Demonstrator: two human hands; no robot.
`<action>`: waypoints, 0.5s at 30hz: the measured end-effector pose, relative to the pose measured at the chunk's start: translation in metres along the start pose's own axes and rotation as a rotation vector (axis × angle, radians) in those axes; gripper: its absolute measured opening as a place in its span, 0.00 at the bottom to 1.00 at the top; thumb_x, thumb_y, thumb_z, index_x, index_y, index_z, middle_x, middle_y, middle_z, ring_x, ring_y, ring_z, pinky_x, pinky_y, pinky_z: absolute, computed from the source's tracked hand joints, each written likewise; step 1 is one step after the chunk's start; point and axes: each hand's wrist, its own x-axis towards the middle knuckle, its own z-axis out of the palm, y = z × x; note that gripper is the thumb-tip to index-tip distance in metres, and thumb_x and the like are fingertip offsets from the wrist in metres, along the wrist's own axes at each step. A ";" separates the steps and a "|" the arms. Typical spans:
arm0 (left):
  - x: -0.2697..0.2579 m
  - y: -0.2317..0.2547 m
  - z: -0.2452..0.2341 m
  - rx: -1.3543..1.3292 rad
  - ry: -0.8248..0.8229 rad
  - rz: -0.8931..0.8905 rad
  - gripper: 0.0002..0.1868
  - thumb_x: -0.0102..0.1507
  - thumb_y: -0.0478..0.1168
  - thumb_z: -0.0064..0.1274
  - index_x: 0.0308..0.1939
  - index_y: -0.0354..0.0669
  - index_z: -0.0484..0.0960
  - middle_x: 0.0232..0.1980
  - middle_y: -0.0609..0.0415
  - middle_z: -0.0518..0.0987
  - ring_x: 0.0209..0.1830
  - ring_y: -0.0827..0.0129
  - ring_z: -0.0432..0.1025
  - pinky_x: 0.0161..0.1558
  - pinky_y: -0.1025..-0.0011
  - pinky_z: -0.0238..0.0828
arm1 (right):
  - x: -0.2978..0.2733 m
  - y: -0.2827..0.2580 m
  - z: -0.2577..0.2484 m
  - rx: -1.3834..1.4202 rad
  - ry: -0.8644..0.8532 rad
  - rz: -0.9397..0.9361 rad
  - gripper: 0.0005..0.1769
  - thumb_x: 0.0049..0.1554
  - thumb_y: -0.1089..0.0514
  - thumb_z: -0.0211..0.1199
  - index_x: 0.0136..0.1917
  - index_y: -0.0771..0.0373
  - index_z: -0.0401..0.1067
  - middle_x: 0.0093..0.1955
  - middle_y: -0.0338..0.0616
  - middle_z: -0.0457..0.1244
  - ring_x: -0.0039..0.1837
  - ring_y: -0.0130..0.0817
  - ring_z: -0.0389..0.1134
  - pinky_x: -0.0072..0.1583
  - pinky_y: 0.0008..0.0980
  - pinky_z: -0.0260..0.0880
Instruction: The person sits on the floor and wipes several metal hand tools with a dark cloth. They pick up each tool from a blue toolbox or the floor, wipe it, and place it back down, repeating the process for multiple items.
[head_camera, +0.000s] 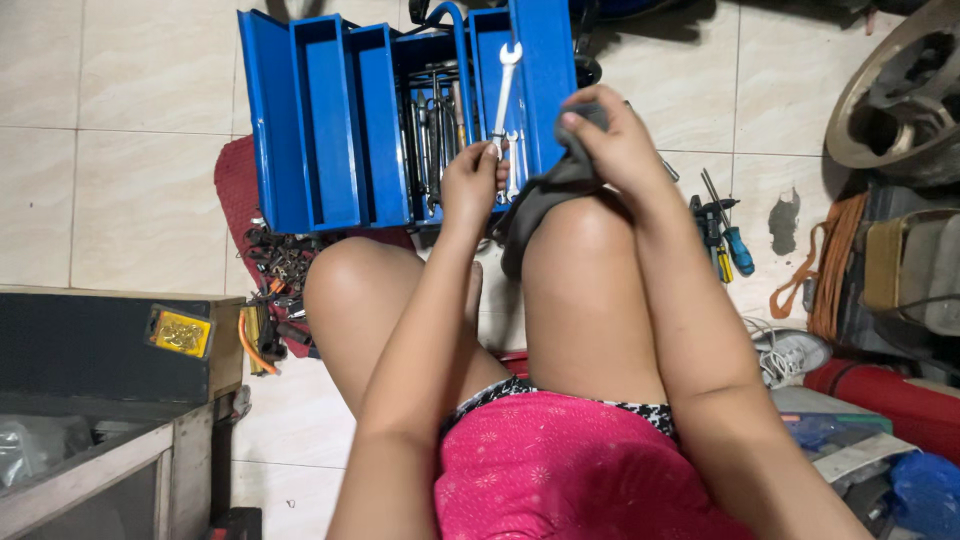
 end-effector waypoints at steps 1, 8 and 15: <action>0.018 -0.014 0.006 -0.013 0.044 -0.045 0.14 0.70 0.39 0.49 0.52 0.29 0.82 0.32 0.52 0.83 0.26 0.76 0.74 0.30 0.76 0.72 | 0.004 0.006 -0.010 -0.014 -0.001 0.009 0.13 0.62 0.59 0.60 0.60 0.62 0.67 0.50 0.38 0.66 0.51 0.26 0.67 0.54 0.25 0.70; 0.077 -0.123 0.024 0.455 0.191 -0.209 0.14 0.67 0.43 0.55 0.39 0.33 0.87 0.28 0.51 0.85 0.25 0.70 0.79 0.30 0.70 0.74 | 0.000 0.064 -0.063 0.125 0.032 0.118 0.22 0.53 0.66 0.49 0.61 0.58 0.62 0.47 0.36 0.58 0.48 0.25 0.58 0.49 0.23 0.60; 0.079 -0.152 0.041 0.703 0.180 -0.236 0.10 0.62 0.36 0.54 0.41 0.32 0.85 0.34 0.39 0.84 0.37 0.51 0.82 0.40 0.59 0.77 | -0.034 0.114 -0.082 0.077 0.133 0.269 0.21 0.53 0.68 0.53 0.61 0.59 0.66 0.45 0.37 0.62 0.44 0.25 0.60 0.45 0.24 0.59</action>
